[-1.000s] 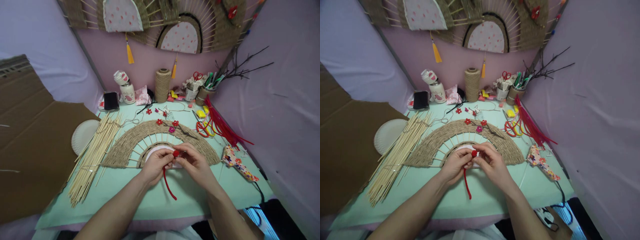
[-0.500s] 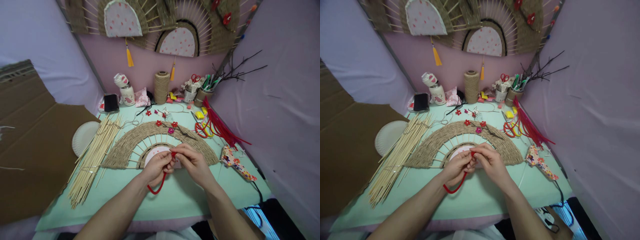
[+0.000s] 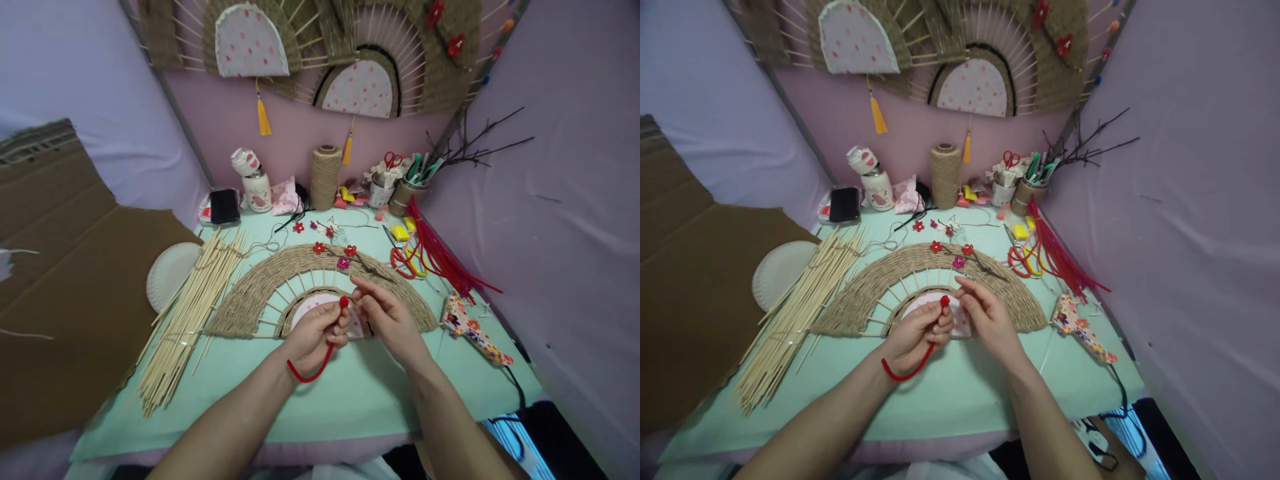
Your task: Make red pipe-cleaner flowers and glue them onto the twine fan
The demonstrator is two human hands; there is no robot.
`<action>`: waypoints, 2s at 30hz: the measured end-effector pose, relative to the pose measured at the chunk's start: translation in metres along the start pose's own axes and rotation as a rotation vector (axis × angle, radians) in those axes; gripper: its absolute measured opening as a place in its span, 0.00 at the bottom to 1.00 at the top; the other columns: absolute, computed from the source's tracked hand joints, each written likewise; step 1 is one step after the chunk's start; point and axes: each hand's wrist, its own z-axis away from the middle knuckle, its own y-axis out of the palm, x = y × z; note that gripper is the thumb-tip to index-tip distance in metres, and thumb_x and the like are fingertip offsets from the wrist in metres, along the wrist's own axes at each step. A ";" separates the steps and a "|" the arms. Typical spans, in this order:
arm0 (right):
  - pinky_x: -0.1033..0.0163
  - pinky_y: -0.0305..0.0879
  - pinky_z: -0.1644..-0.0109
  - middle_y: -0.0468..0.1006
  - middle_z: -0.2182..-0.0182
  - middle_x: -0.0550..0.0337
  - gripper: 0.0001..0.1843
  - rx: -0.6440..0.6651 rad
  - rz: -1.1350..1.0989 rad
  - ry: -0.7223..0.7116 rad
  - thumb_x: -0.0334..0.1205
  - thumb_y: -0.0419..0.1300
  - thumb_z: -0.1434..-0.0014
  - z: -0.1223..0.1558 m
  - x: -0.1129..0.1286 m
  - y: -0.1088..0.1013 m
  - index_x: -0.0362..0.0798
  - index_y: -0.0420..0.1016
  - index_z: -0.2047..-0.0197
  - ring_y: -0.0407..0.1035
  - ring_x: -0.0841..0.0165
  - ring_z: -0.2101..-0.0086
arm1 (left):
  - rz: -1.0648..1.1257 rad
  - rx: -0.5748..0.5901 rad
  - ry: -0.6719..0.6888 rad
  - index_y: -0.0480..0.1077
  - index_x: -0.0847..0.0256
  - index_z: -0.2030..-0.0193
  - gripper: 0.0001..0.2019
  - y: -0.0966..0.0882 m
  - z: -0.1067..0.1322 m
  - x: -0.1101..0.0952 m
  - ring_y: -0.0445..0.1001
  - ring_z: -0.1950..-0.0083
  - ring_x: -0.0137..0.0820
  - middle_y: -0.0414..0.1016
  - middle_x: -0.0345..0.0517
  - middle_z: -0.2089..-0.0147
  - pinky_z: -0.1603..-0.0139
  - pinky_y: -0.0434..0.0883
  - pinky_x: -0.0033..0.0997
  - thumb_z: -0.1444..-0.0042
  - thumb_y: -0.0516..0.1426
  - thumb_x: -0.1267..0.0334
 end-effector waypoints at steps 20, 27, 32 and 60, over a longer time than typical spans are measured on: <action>0.65 0.63 0.68 0.77 0.71 0.59 0.16 -0.073 -0.211 0.240 0.51 0.63 0.48 -0.006 -0.005 0.004 0.47 0.77 0.62 0.68 0.70 0.72 | 0.066 -0.058 -0.012 0.71 0.70 0.63 0.04 0.000 0.000 0.001 0.69 0.72 0.20 0.70 0.46 0.69 0.71 0.69 0.16 0.46 0.59 0.73; 0.65 0.61 0.70 0.76 0.74 0.60 0.15 -0.038 0.071 0.180 0.51 0.61 0.48 -0.012 0.006 -0.028 0.47 0.77 0.65 0.65 0.70 0.75 | 0.075 -0.141 0.016 0.71 0.69 0.64 0.03 0.002 0.003 -0.008 0.72 0.70 0.23 0.72 0.47 0.67 0.68 0.72 0.22 0.44 0.56 0.73; 0.65 0.62 0.69 0.77 0.72 0.58 0.18 -0.205 0.266 0.097 0.52 0.62 0.50 -0.049 0.018 -0.085 0.46 0.78 0.64 0.67 0.69 0.73 | 0.092 -0.161 0.086 0.71 0.67 0.63 0.04 0.002 0.004 -0.013 0.72 0.67 0.26 0.72 0.46 0.65 0.66 0.72 0.25 0.46 0.58 0.73; 0.61 0.62 0.53 0.78 0.57 0.48 0.14 -0.405 1.097 -0.134 0.37 0.55 0.42 -0.258 0.038 -0.161 0.43 0.76 0.55 0.70 0.61 0.57 | 0.201 -0.242 0.064 0.70 0.64 0.67 0.17 -0.025 -0.009 -0.014 0.57 0.78 0.16 0.65 0.36 0.74 0.79 0.51 0.18 0.63 0.70 0.66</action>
